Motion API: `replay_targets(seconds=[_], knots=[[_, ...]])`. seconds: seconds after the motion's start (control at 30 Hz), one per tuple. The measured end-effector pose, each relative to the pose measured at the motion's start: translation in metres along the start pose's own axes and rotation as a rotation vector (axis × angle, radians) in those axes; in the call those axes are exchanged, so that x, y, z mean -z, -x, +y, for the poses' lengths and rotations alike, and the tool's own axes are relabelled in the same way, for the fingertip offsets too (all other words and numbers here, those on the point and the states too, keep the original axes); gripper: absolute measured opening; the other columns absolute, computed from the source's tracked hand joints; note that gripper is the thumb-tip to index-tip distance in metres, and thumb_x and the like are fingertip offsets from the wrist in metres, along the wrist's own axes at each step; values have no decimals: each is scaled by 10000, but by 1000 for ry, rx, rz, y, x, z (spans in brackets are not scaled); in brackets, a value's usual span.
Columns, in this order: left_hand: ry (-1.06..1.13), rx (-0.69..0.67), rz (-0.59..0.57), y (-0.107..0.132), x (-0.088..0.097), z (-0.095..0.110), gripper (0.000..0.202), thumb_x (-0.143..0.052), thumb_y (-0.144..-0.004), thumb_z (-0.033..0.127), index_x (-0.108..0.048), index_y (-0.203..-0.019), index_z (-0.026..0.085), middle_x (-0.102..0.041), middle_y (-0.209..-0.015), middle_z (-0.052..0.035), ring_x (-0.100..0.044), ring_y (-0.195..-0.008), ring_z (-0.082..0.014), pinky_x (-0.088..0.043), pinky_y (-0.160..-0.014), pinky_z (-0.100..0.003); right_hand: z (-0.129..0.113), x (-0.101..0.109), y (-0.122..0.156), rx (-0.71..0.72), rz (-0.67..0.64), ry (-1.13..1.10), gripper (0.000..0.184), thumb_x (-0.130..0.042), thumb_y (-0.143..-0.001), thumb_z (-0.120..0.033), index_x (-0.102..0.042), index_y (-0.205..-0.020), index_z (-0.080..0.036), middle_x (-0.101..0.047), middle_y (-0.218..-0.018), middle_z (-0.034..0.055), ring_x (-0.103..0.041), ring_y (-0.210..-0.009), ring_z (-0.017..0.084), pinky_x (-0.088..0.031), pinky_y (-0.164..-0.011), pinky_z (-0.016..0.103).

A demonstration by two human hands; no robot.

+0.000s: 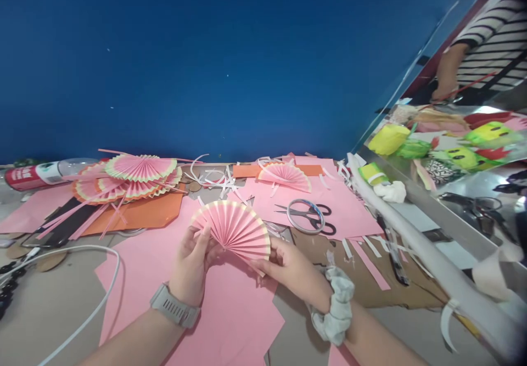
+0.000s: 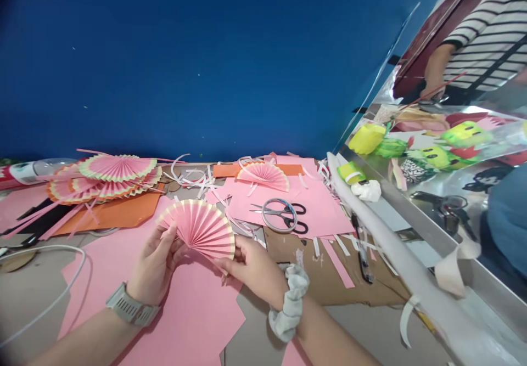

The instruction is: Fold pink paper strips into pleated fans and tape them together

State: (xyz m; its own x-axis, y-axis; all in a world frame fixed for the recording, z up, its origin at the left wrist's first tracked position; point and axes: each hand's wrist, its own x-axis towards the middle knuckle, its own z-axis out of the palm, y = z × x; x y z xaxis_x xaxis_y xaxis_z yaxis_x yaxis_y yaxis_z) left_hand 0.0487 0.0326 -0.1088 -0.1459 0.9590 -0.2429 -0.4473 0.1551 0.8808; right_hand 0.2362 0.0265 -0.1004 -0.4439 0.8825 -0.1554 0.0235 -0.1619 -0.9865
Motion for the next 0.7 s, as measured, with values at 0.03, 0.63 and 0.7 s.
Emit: replay_targets(seconds=[0.03, 0.63, 0.7], knots=[[7, -12, 4, 0, 0, 0, 251, -649, -747, 365, -493, -862, 204, -557, -630, 73, -553, -509, -40, -512, -541, -144, 1, -2, 0, 4, 26, -4, 253, -571, -789, -413, -516, -896, -191, -560, -696, -18, -606, -591, 130, -554, -596, 305], [-544, 109, -587, 22, -2, 38, 298, -626, -748, 401, -600, -932, 168, -622, -764, -17, -578, -662, -137, -466, -636, -241, -19, 11, 8, 171, 370, 274, 345, -518, -823, -440, -576, -1091, -232, -615, -937, 42, -588, -764, 171, -517, -673, 294], [-675, 76, -578, 24, 0, 41, 281, -621, -745, 407, -578, -867, 157, -552, -634, 24, -500, -527, -107, -400, -493, -205, -23, 12, 9, 190, 373, 332, 375, -474, -848, -447, -544, -1155, -244, -616, -999, 44, -590, -877, 181, -497, -785, 312]])
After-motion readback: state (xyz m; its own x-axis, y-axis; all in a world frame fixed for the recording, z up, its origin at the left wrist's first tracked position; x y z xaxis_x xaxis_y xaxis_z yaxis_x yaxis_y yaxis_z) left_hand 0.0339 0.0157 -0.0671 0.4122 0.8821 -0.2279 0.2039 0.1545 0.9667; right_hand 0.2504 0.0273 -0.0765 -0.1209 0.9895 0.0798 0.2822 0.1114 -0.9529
